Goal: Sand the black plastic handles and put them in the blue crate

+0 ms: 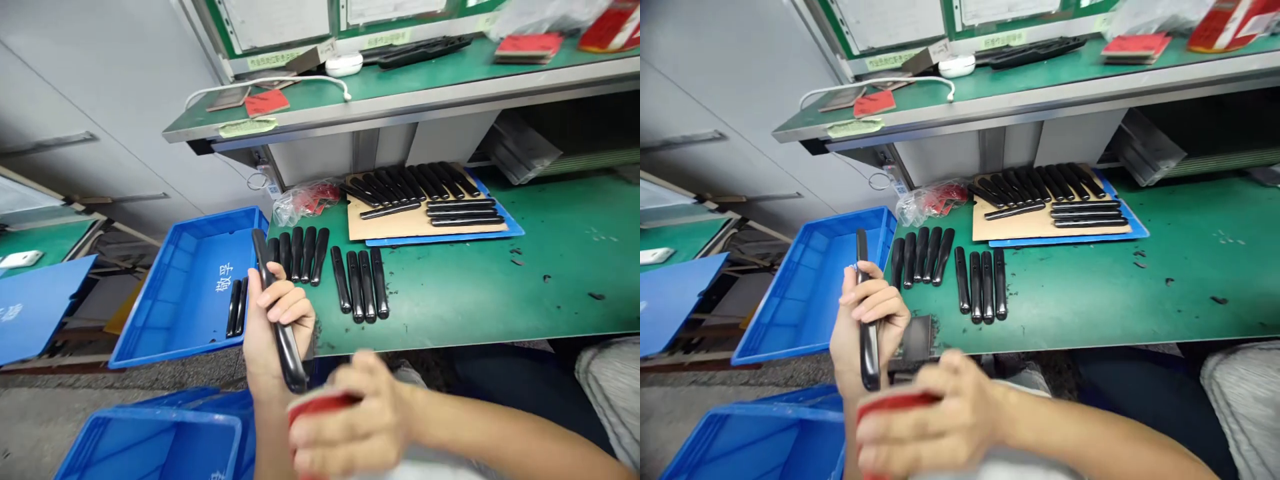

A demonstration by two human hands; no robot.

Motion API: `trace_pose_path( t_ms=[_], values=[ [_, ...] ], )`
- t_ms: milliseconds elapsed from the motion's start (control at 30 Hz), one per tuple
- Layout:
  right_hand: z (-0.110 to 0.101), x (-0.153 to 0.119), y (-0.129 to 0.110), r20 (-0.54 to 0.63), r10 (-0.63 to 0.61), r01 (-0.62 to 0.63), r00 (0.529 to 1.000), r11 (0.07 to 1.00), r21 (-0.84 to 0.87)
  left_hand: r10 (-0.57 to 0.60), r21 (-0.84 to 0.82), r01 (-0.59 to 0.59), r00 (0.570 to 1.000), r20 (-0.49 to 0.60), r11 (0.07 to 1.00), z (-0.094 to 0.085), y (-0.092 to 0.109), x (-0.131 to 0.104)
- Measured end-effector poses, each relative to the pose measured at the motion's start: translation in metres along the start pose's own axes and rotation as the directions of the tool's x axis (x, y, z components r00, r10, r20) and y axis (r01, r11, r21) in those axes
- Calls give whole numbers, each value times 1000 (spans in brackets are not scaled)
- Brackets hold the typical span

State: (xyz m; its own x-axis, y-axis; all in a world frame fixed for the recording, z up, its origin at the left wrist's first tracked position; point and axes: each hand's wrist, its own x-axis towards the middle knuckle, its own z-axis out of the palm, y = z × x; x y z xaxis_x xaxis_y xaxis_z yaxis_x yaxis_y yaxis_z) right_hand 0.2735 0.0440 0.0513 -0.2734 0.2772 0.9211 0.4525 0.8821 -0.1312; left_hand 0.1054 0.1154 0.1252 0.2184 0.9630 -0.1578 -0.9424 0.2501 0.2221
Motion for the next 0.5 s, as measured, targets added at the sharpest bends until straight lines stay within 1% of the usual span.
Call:
trace_pose_path(
  t_ms=[33, 67, 100, 133, 167, 233, 300, 333, 400, 467, 500],
  values=[
    [-2, -3, -6, 57, -75, 73, 996, 997, 40, 64, 190, -52, 996, -57, 980, -10, 1, 11],
    [-5, -9, -10, 104, -92, 85, 990, 994, 68, 144, 449, -79, 983, -113, 890, -23, 0, 23],
    [-10, -17, -10, 136, -59, 48, 989, 996, 82, 230, 705, -62, 962, -146, 707, -38, -3, 36],
    [-17, -26, -9, 152, 24, -37, 988, 996, 79, 342, 931, 15, 928, -149, 366, -54, -9, 48],
    [-25, -36, -6, 143, 142, -152, 979, 987, 60, 369, 979, 68, 919, -138, 195, -72, -18, 60],
    [-42, -55, -1, 88, 359, -361, 929, 932, 10, 390, 992, 123, 915, -106, -19, -106, -42, 78],
    [-57, -67, 2, 36, 491, -490, 871, 871, -37, 406, 972, 141, 912, -54, -189, -136, -69, 90],
    [-63, -69, 4, 11, 521, -520, 853, 852, -57, 415, 949, 151, 910, -24, -277, -147, -81, 94],
    [-71, -69, 14, -36, 536, -537, 844, 840, -85, 421, 886, 168, 906, 33, -431, -164, -100, 101],
    [-79, -65, 33, -84, 535, -541, 841, 836, -90, 411, 814, 177, 908, 82, -553, -175, -110, 108],
    [-84, -63, 45, -103, 547, -555, 831, 829, -70, 401, 777, 177, 910, 105, -604, -178, -112, 111]
  ],
)
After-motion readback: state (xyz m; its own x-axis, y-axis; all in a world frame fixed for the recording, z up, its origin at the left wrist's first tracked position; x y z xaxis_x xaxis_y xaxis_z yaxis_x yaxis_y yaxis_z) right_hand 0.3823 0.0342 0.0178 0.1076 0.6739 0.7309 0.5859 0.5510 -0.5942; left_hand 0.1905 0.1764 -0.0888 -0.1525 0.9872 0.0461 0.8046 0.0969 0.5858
